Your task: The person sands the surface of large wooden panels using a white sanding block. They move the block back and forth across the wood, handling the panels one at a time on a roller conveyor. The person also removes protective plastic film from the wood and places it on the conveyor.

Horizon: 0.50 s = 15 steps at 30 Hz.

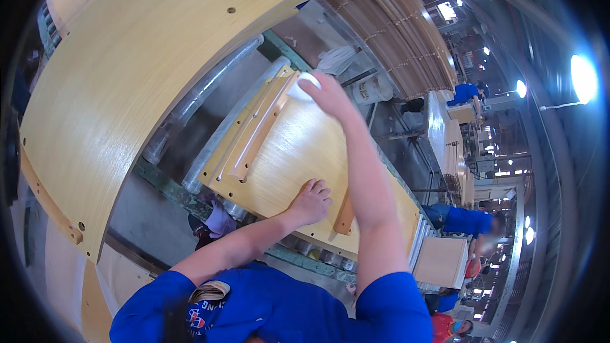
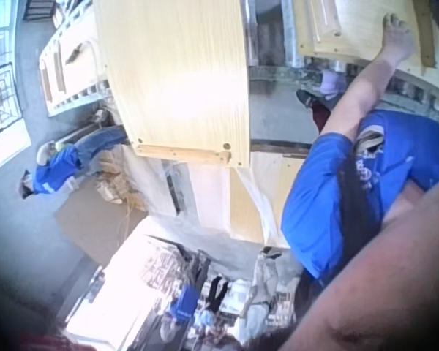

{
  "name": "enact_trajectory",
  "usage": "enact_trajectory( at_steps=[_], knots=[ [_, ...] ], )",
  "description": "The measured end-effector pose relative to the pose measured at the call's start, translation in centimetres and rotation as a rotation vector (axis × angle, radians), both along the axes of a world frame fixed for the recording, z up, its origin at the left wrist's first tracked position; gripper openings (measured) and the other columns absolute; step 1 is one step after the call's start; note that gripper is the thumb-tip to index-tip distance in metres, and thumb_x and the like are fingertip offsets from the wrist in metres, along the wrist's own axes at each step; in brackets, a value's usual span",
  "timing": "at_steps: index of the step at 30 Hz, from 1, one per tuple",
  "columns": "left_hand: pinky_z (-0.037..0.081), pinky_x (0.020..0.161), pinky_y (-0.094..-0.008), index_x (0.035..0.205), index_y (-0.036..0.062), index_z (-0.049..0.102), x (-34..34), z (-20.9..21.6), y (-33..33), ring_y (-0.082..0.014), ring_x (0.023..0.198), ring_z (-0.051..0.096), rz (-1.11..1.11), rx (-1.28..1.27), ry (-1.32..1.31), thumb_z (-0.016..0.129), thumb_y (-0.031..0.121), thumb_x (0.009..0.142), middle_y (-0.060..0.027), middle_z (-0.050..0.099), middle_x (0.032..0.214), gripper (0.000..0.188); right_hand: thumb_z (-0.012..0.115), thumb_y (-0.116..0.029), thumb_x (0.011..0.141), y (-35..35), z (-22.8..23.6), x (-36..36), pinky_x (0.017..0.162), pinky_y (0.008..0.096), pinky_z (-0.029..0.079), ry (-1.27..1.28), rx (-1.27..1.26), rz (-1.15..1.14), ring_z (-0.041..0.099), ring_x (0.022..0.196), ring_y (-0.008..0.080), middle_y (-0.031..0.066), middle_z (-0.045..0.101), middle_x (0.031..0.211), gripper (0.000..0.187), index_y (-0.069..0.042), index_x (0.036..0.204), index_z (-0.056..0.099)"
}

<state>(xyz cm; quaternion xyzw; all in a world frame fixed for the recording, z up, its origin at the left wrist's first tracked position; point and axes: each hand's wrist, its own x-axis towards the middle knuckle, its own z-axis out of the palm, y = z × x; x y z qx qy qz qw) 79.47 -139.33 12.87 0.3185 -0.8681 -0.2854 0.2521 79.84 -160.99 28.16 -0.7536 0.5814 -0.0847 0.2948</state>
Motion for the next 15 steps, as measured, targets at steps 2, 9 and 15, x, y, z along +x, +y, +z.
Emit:
enact_trajectory(
  at_steps=[2, 9, 15],
  knots=[
    [0.018, 0.109, -0.0488, 0.105, 0.0078, 0.063, 0.4, -0.1, -0.9, -0.0336, 0.130, 0.031, 0.051, -0.045, -0.001, 0.049, 0.024, 0.084, -0.0121, 0.050, 0.127, 0.031, 0.045, -0.042, 0.093, 4.7, -1.2, -1.7, 0.055, 0.0317, 0.040, -0.642, 0.242, -0.325, 0.051, 0.058, 0.0170, 0.0075, 0.056, 0.072, 0.039, -0.006, 0.101, 0.057],
    [0.033, 0.100, -0.0427, 0.103, 0.0109, 0.063, 3.6, 0.4, 0.2, -0.0289, 0.114, 0.048, -0.085, 0.063, 0.006, 0.054, 0.029, 0.084, -0.0108, 0.058, 0.111, 0.028, 0.036, -0.046, 0.096, 18.5, -7.3, -9.1, 0.051, 0.0279, 0.031, -1.851, 0.605, -0.669, 0.038, 0.052, 0.0134, 0.0029, 0.043, 0.065, 0.042, -0.008, 0.100, 0.054],
    [0.051, 0.068, -0.0352, 0.095, 0.0058, 0.065, 16.1, 0.2, 9.2, -0.0274, 0.077, 0.064, 0.091, 0.272, 0.435, 0.059, 0.013, 0.083, -0.0100, 0.066, 0.085, 0.015, 0.048, -0.031, 0.095, 22.8, -11.5, -8.3, 0.050, 0.0271, 0.033, -1.484, 0.338, -0.694, 0.043, 0.054, 0.0130, 0.0042, 0.050, 0.071, 0.026, -0.006, 0.097, 0.054]
  ],
)
